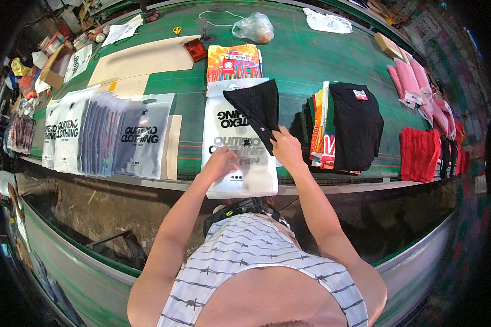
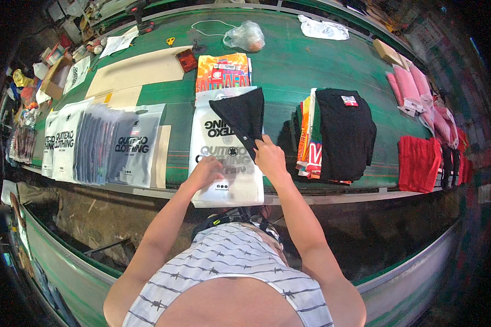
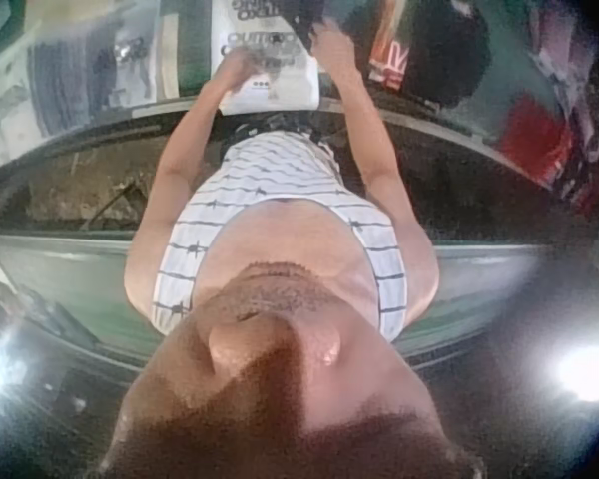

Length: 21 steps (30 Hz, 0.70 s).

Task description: The person folds various t-shirts and places each into a clear plastic bag labeled 'QUITEXO CLOTHING'. They seal each bag and set it aside on the table, repeating the process for multiple shirts of different colors and designs.

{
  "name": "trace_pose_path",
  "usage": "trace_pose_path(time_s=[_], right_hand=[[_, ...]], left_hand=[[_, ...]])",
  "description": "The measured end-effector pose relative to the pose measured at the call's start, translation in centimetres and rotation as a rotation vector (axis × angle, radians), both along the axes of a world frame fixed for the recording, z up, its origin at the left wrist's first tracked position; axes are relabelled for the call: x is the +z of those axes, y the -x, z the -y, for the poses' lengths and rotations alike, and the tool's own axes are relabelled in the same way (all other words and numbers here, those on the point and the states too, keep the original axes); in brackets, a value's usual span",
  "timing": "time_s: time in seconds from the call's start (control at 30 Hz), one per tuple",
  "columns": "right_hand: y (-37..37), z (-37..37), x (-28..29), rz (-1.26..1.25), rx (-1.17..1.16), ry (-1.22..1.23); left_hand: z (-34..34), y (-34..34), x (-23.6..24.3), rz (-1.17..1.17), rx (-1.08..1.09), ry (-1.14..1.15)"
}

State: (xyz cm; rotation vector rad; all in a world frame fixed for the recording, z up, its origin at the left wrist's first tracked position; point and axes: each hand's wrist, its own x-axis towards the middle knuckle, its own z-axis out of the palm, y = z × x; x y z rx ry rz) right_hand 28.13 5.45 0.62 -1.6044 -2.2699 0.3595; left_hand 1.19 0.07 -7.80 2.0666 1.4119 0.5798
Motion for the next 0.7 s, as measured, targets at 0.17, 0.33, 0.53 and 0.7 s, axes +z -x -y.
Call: trace_pose_path(time_s=[0.17, 0.33, 0.53, 0.7], right_hand=[[-1.0, -0.4, -4.8, 0.066, -0.033, 0.1], [-1.0, 0.3, -4.9, 0.017, -0.055, 0.058], [-1.2, 0.2, -4.8, 0.016, -0.051, 0.061], [-1.2, 0.0, -4.8, 0.013, -0.075, 0.08]], left_hand=[[-0.4, -0.5, 0.3, -0.095, -0.065, -0.018], [-1.0, -0.2, -1.8, -0.094, -0.068, -0.059], [-2.3, -1.4, -0.6, -0.203, -0.19, -0.011], [-2.8, -1.4, 1.1, -0.429, -0.408, -0.097]])
